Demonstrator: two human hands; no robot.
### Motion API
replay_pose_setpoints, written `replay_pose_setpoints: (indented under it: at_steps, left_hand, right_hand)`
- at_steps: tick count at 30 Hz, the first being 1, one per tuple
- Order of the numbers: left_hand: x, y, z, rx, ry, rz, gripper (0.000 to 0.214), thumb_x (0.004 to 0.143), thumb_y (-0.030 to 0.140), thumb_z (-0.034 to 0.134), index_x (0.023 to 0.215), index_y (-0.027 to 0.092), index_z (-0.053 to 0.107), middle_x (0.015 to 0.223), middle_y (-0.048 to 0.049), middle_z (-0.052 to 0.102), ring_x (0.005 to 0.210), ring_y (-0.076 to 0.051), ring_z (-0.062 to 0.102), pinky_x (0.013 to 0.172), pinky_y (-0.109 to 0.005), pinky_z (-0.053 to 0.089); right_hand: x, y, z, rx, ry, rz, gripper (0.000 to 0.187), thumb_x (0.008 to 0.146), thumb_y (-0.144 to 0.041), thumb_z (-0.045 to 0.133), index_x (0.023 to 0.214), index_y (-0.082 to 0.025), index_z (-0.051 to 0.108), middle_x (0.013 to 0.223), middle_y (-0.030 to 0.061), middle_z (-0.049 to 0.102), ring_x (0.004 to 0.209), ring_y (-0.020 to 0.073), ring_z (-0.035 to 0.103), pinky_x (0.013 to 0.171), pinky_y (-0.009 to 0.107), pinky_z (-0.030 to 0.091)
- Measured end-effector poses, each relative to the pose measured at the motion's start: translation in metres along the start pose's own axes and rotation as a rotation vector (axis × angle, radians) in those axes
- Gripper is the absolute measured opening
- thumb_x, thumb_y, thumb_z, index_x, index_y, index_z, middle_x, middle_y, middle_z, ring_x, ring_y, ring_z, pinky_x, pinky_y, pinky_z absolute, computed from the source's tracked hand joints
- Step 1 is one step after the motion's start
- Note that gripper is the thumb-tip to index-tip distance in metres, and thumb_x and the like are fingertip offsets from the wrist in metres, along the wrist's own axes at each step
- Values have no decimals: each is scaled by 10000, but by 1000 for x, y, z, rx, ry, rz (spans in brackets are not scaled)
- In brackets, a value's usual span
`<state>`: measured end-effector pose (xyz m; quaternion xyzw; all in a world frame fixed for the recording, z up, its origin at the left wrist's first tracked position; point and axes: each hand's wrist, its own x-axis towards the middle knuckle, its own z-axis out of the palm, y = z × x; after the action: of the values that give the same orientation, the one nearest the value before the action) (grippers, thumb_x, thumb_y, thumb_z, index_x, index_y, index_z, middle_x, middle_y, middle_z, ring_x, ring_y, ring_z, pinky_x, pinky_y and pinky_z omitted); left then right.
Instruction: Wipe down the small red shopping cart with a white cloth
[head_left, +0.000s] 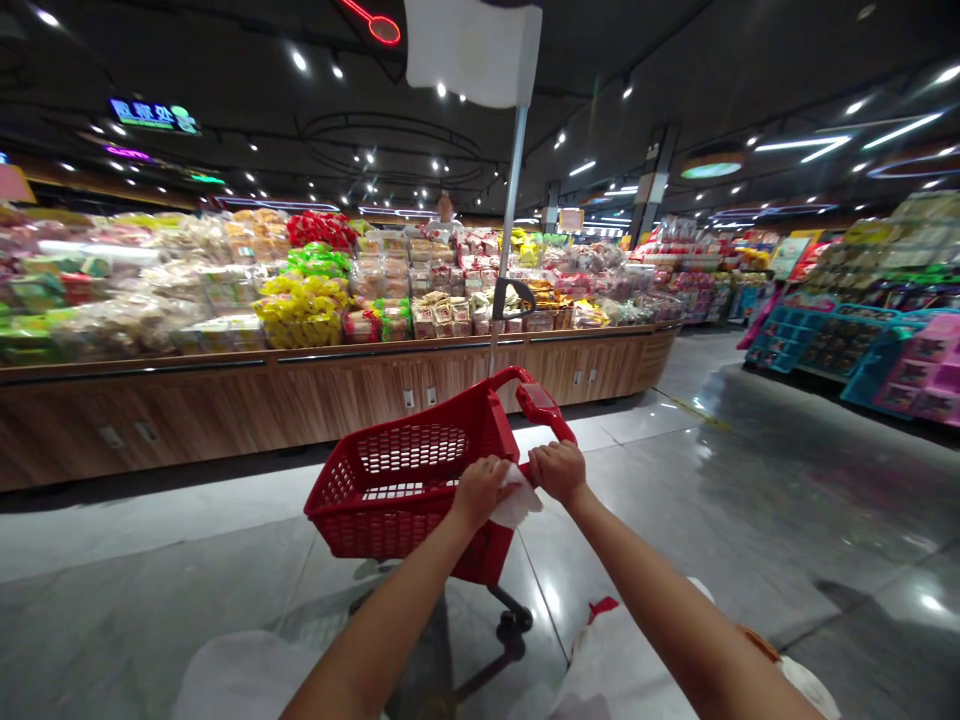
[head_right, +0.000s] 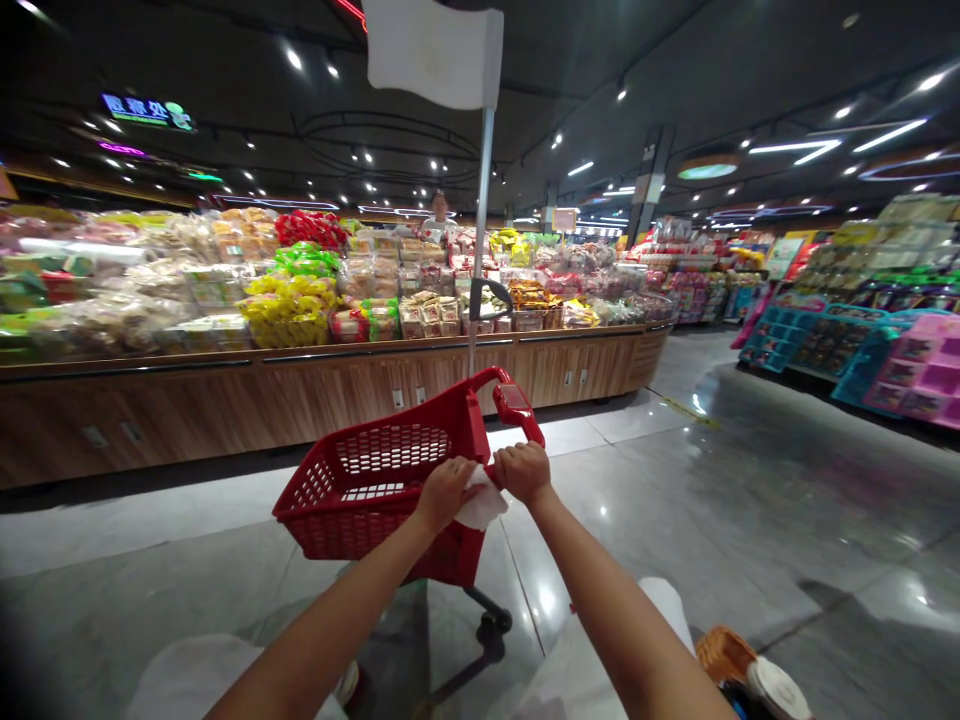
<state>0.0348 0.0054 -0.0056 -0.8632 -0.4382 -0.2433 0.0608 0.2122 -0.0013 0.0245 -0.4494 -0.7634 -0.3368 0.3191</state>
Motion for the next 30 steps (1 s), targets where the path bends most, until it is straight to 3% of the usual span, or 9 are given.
replay_pose_setpoints:
  at_steps: [3,8,11,14,20,23,26,30]
  left_hand:
    - [-20,-26,-4,37,-39,3,247,918,389,513,1074,205,566,947,-60,607,880,-207,557,764,-322,444]
    - [-84,-98,-23,204,-121,-144,172,926,334,501,966,198,600,895,-57,618,849,-205,564,736,-307,424]
    - [-112,-126,-38,268,-173,-198,146,906,297,533,989,199,602,927,-63,623,879,-221,571,738,-313,419]
    - [-111,-124,-43,255,-187,-226,138,901,266,535,1009,201,592,977,-66,622,912,-224,571,760,-321,421]
    - [-43,-54,-12,95,-103,-151,153,910,290,524,1024,201,571,981,-64,612,914,-207,569,786,-321,444]
    - [-26,-36,-2,69,-80,-129,152,913,287,510,1015,193,572,984,-69,609,918,-209,565,792,-325,451]
    - [-43,-53,-7,112,-141,-110,158,895,262,535,1037,200,569,982,-65,609,922,-214,562,789,-327,449]
    - [-97,-106,-28,221,-198,-205,198,878,226,549,1075,220,564,997,-64,617,946,-219,561,796,-331,438]
  right_hand:
    - [-1,5,1,5,9,-37,374,902,-214,440,553,-199,573,532,-2,568,543,129,418,617,324,199]
    - [-3,15,6,14,-9,-49,395,912,-213,417,549,-195,572,522,-9,554,529,120,403,618,322,203]
    - [-4,20,6,5,-11,-30,387,905,-213,430,546,-191,572,524,-5,564,530,118,412,621,324,210]
    - [0,16,3,-16,-59,8,363,897,-210,456,555,-192,577,543,-1,581,551,125,438,634,325,224]
    - [16,-45,7,22,-164,13,235,892,-203,515,687,-196,631,744,36,650,716,160,539,729,318,278]
    - [16,-71,19,62,-194,65,254,896,-226,518,665,-201,622,653,22,630,647,156,533,667,316,260]
    - [11,-70,26,68,-174,55,302,916,-264,491,646,-200,611,616,16,630,606,148,524,647,317,239]
    - [4,-46,29,36,-123,58,309,897,-247,491,614,-195,602,600,11,638,585,135,517,642,314,222]
